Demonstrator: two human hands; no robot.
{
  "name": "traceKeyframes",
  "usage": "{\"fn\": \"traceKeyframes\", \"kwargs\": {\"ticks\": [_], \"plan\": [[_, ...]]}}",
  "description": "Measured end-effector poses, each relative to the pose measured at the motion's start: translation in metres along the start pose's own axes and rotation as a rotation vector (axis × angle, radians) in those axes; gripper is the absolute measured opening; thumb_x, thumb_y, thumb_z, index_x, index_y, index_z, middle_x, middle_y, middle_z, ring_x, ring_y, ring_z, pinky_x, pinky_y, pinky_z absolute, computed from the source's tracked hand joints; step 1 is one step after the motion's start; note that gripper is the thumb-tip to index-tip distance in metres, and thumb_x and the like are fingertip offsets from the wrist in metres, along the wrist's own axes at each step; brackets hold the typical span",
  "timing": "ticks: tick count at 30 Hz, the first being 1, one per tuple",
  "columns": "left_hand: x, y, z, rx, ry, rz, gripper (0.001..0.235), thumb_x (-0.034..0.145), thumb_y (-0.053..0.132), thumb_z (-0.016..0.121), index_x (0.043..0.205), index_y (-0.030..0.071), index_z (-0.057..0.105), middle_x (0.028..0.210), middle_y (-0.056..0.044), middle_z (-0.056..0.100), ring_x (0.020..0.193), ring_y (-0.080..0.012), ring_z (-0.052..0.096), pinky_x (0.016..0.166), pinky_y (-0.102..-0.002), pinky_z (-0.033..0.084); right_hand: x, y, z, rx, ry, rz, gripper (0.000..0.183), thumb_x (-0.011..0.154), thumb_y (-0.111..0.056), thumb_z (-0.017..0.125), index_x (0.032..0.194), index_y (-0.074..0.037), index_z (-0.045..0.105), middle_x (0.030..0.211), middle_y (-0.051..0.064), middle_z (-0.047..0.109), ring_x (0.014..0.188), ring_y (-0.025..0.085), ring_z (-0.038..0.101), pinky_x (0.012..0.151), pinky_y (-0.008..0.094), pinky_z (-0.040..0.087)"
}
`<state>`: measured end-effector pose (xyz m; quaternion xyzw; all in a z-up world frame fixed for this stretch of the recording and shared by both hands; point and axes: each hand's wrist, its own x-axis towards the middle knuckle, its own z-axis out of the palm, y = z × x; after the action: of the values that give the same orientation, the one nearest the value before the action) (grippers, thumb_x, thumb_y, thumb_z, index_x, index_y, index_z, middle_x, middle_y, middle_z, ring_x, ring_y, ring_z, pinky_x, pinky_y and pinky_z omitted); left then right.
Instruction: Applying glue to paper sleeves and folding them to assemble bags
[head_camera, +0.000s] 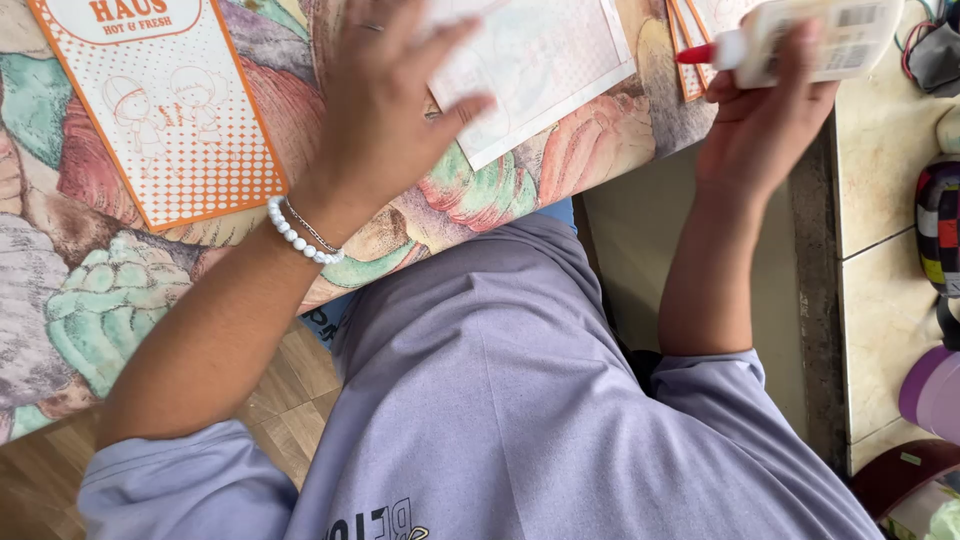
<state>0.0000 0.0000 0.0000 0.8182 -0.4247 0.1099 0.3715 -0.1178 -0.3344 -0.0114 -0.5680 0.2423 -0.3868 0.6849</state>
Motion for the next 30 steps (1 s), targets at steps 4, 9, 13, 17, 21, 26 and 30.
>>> {"fn": "traceKeyframes", "kwargs": {"ticks": [4, 9, 13, 17, 21, 26, 30], "plan": [[0.004, 0.004, 0.003, -0.016, 0.227, -0.272, 0.046, 0.104, 0.028, 0.080, 0.121, -0.005, 0.053, 0.121, -0.026, 0.056, 0.114, -0.0429, 0.050, 0.098, -0.052, 0.045, 0.006, -0.049, -0.028, 0.415, -0.010, 0.438, 0.069, 0.077, -0.033, 0.078, 0.134, 0.004, 0.064, 0.122, 0.027, 0.076, 0.080, 0.030, 0.078, 0.062, 0.032, 0.064], [0.020, -0.005, 0.022, -0.139, 0.521, -0.508, 0.056, 0.077, 0.004, 0.098, 0.117, 0.000, 0.059, 0.119, -0.023, 0.057, 0.115, -0.0367, 0.049, 0.102, -0.045, 0.041, 0.012, -0.065, -0.089, 0.461, 0.150, 0.426, 0.069, 0.073, -0.021, 0.086, 0.137, -0.002, 0.069, 0.125, 0.027, 0.077, 0.119, 0.043, 0.077, 0.105, 0.054, 0.065], [0.015, -0.040, 0.057, -0.821, 0.775, -0.584, 0.073, 0.073, -0.020, 0.089, 0.121, 0.016, 0.046, 0.127, -0.008, 0.058, 0.119, -0.0230, 0.065, 0.097, -0.046, 0.057, 0.020, -0.060, -0.134, 0.472, 0.149, 0.235, 0.073, 0.074, -0.010, 0.090, 0.140, 0.001, 0.062, 0.151, 0.029, 0.069, 0.069, 0.023, 0.070, 0.061, 0.027, 0.059], [0.011, -0.056, 0.058, -0.684, 0.849, -0.552, 0.090, 0.067, -0.027, 0.095, 0.132, 0.014, 0.047, 0.134, -0.011, 0.051, 0.117, -0.0293, 0.066, 0.109, -0.039, 0.057, 0.035, -0.029, -0.196, 0.227, 0.444, -0.103, 0.061, 0.077, -0.004, 0.097, 0.129, 0.002, 0.066, 0.118, 0.026, 0.078, 0.095, 0.032, 0.077, 0.080, 0.039, 0.067], [0.007, -0.053, 0.056, -0.896, 0.800, -0.669, 0.095, 0.076, -0.029, 0.094, 0.144, 0.019, 0.047, 0.147, -0.015, 0.036, 0.105, -0.0298, 0.068, 0.094, -0.036, 0.067, 0.042, -0.018, -0.223, -0.072, 0.346, -0.532, 0.031, 0.085, 0.013, 0.084, 0.108, 0.003, 0.066, 0.106, 0.025, 0.071, 0.097, 0.037, 0.067, 0.086, 0.047, 0.056], [0.015, -0.015, 0.037, -0.401, 0.385, -0.652, 0.089, 0.083, 0.002, 0.100, 0.147, 0.017, 0.039, 0.154, -0.023, 0.044, 0.124, -0.0265, 0.060, 0.101, -0.034, 0.063, 0.044, -0.013, -0.225, -0.217, 0.352, -0.579, 0.042, 0.085, 0.016, 0.089, 0.095, -0.004, 0.054, 0.087, 0.016, 0.062, 0.081, 0.026, 0.061, 0.075, 0.041, 0.054], [0.021, 0.007, 0.032, 0.141, 0.171, -0.624, 0.109, 0.079, 0.032, 0.105, 0.153, 0.009, 0.028, 0.154, -0.021, 0.048, 0.143, -0.0394, 0.050, 0.112, -0.054, 0.047, 0.059, 0.016, -0.261, -0.143, 0.340, -0.470, 0.083, 0.099, 0.034, 0.095, 0.151, -0.011, 0.048, 0.095, 0.015, 0.063, 0.090, 0.027, 0.066, 0.089, 0.047, 0.062]]}}
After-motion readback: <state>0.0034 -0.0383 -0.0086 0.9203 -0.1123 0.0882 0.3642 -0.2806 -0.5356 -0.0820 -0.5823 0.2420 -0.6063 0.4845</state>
